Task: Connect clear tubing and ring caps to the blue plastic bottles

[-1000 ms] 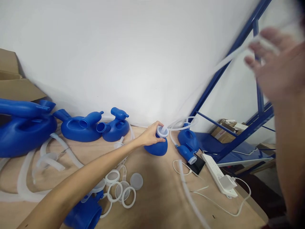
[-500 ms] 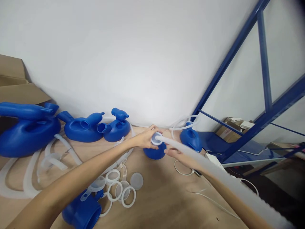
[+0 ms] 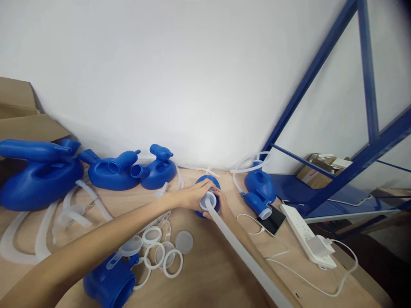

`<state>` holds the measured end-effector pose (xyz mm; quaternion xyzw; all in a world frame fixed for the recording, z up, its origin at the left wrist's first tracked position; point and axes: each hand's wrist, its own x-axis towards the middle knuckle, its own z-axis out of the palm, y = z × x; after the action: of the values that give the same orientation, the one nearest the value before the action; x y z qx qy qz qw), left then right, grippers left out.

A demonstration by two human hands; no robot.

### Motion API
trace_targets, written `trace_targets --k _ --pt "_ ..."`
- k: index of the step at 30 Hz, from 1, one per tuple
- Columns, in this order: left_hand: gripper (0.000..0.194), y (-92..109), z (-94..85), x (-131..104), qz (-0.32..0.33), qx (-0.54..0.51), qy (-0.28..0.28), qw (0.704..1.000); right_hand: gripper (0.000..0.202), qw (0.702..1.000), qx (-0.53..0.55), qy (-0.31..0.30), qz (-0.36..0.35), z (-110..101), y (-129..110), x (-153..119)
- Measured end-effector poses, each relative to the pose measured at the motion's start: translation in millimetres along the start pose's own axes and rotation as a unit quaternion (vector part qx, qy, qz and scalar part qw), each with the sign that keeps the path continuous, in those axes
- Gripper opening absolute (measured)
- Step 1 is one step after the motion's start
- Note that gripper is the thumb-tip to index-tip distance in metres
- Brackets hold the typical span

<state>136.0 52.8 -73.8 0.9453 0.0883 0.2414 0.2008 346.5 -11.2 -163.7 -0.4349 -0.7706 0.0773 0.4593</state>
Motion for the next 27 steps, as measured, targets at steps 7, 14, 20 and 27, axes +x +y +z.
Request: trace_targets --k 7,14,20,27 --pt "0.066 -4 7.8 -14 -0.017 0.010 -0.033 0.999 0.092 0.999 -0.023 0.041 -0.001 23 4 -10" --pt "0.099 -6 -31.1 -8 -0.026 -0.114 -0.178 0.977 0.084 0.995 -0.057 0.085 -0.016 29 1 -14" --pt "0.056 -10 -45.1 7 -0.046 -0.109 -0.154 0.981 0.079 0.988 -0.090 0.118 -0.045 34 3 -12" --pt "0.026 -15 -15.2 18 -0.050 0.002 -0.064 0.997 0.075 0.995 -0.044 0.090 -0.020 26 0 -11"
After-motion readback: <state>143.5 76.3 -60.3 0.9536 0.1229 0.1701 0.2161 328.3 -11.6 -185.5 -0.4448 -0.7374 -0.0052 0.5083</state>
